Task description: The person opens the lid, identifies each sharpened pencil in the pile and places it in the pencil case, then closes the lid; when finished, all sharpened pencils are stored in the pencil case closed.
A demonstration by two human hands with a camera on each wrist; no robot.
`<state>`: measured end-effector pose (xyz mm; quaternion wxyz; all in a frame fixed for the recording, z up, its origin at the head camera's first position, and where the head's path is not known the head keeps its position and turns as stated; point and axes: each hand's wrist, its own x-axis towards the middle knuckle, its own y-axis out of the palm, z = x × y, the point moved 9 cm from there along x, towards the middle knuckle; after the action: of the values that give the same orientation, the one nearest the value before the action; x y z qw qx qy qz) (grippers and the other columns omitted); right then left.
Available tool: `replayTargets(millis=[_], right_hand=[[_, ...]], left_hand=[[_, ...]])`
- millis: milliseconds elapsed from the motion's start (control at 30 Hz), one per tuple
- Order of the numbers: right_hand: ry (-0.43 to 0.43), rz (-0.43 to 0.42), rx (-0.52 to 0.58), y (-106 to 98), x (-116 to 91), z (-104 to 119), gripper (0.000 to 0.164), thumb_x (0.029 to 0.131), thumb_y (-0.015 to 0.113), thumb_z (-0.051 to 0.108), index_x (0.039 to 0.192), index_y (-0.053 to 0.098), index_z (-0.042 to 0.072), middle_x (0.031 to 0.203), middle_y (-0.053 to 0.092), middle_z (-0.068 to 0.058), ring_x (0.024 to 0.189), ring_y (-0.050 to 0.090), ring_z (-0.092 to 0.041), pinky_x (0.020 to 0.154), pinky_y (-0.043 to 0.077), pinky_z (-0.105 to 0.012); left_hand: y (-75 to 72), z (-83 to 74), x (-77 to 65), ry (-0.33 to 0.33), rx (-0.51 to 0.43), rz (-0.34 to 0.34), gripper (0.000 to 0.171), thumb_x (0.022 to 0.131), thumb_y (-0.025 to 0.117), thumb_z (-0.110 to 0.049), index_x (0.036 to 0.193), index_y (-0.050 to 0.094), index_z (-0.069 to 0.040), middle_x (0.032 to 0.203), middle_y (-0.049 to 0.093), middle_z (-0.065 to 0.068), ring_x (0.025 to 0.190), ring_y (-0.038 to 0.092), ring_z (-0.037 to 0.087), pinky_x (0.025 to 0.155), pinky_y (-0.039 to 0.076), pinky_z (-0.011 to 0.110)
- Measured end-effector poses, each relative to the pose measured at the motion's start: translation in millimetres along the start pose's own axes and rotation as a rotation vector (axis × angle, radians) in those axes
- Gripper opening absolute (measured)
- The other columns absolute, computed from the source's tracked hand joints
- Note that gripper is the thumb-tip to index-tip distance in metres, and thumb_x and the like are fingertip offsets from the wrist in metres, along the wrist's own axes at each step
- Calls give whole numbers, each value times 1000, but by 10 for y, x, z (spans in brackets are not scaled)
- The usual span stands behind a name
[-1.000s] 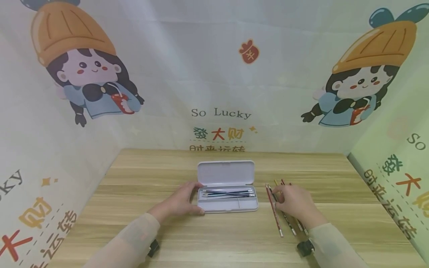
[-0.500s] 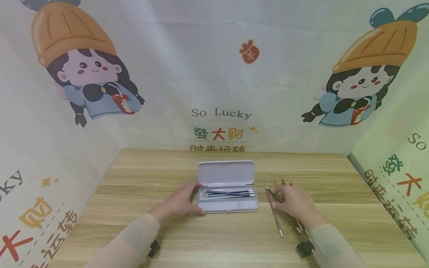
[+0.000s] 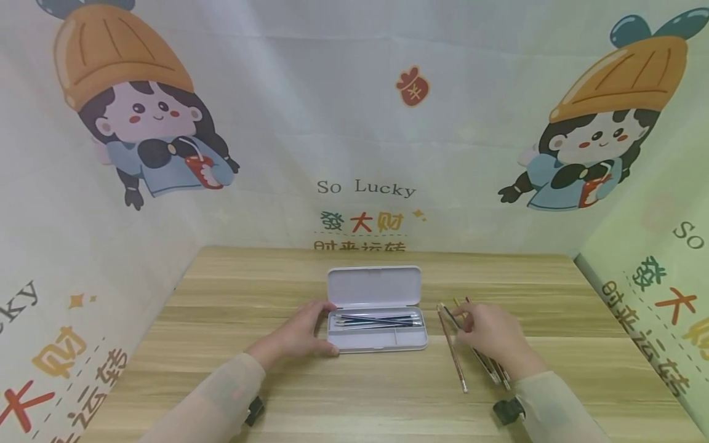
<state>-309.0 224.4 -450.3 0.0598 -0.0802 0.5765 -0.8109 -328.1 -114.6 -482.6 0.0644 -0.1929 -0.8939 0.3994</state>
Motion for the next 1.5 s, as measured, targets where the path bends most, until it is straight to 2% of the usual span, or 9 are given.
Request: replayTargets(millis=[300, 500, 733, 967, 1100, 1367, 1500], right_hand=[[-140, -40, 3, -47, -27, 305, 34, 80, 77, 15, 114, 76, 17, 78, 70, 14, 54, 47, -4, 47, 38, -23], [-178, -28, 20, -11, -13, 425, 31, 81, 77, 13, 111, 76, 17, 81, 72, 12, 61, 52, -1, 50, 41, -21], [-253, -57, 25, 36, 47, 579, 26, 82, 79, 17, 108, 79, 19, 75, 65, 16, 59, 48, 1, 51, 41, -19], [-331, -48, 45, 126, 171, 747, 25, 82, 76, 13, 106, 79, 19, 76, 66, 13, 56, 45, 2, 48, 38, -19], [-377, -62, 44, 165, 252, 862, 25, 81, 76, 11, 105, 79, 18, 76, 66, 12, 58, 44, 2, 52, 40, -18], [-444, -91, -15, 201, 348, 1041, 22, 79, 79, 13, 100, 79, 20, 77, 67, 11, 65, 50, -1, 56, 41, -18], [-447, -72, -43, 227, 385, 1097, 21, 81, 80, 16, 100, 80, 23, 77, 66, 13, 66, 50, -1, 53, 41, -17]], left_hand=[[4, 25, 18, 4, -4, 3, 87, 70, 95, -28, 143, 52, -6, 147, 53, 19, 140, 47, 38, 122, 36, 58], [3, 1, -1, 12, -10, 10, 88, 70, 95, -26, 143, 51, -4, 146, 54, 20, 139, 47, 39, 121, 36, 58], [9, -13, -17, 14, -17, 7, 88, 70, 95, -25, 143, 51, -3, 146, 54, 20, 139, 48, 40, 121, 36, 58], [6, 2, -4, 7, -22, 4, 89, 70, 95, -26, 143, 51, -3, 146, 53, 20, 139, 48, 39, 121, 36, 58], [-5, 12, -9, -5, -26, 1, 88, 70, 95, -25, 143, 51, -4, 147, 53, 20, 140, 47, 39, 122, 35, 57], [9, 16, 9, -1, -30, 1, 88, 70, 95, -25, 143, 52, -4, 147, 53, 20, 140, 46, 39, 122, 34, 58], [15, 13, 16, 6, -27, -5, 87, 69, 96, -24, 141, 52, -3, 145, 54, 20, 139, 48, 39, 122, 36, 58]])
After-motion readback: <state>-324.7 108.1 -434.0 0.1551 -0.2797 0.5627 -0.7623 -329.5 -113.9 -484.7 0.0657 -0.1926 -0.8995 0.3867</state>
